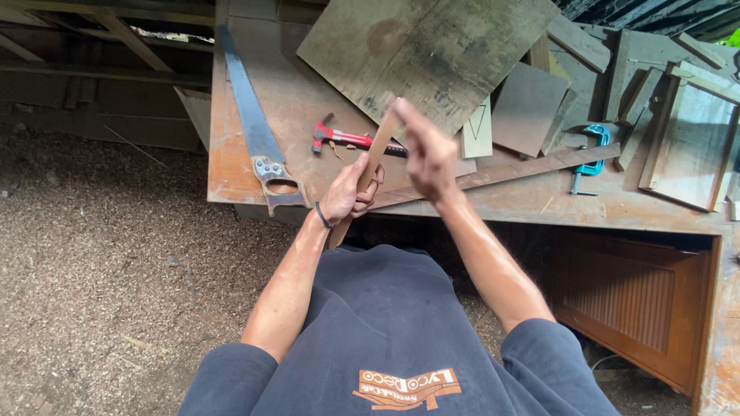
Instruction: The person uses a hand saw to cut a small wooden stick on a workbench, then sands the cut piece with sandpaper to smooth its edges. The person repeatedly flips and rotates the wood while sanding different sides.
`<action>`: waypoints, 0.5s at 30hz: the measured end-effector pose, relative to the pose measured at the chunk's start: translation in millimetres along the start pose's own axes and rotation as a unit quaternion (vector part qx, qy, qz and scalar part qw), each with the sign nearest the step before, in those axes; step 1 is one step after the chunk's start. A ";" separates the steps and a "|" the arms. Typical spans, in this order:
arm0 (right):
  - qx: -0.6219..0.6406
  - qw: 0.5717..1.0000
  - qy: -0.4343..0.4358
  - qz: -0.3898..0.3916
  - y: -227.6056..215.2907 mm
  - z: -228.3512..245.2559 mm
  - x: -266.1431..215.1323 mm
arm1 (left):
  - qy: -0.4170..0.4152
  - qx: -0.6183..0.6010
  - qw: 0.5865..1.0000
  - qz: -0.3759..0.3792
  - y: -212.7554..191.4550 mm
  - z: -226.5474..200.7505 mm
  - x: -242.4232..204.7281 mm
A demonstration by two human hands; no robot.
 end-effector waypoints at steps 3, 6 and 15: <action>-0.174 0.948 0.112 0.241 24.9 -12.4 -19.2 | -0.017 -0.021 0.999 0.018 -8.3 -2.0 -5.0; -0.006 0.975 0.216 0.045 6.9 -33.4 -15.1 | -0.035 0.040 0.998 0.043 -17.0 3.4 -11.6; 0.336 0.832 0.425 -0.120 22.6 -55.0 -18.7 | -0.021 0.057 0.998 -0.027 -44.7 6.9 -12.2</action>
Point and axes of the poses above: each hand's wrist, its own x-axis towards the middle knuckle, its own y-axis out of the palm, z = x × y, the point moved 5 cm from there along x, towards the middle knuckle, and after that the axes turned 7 degrees about x, right-handed, at the moved point
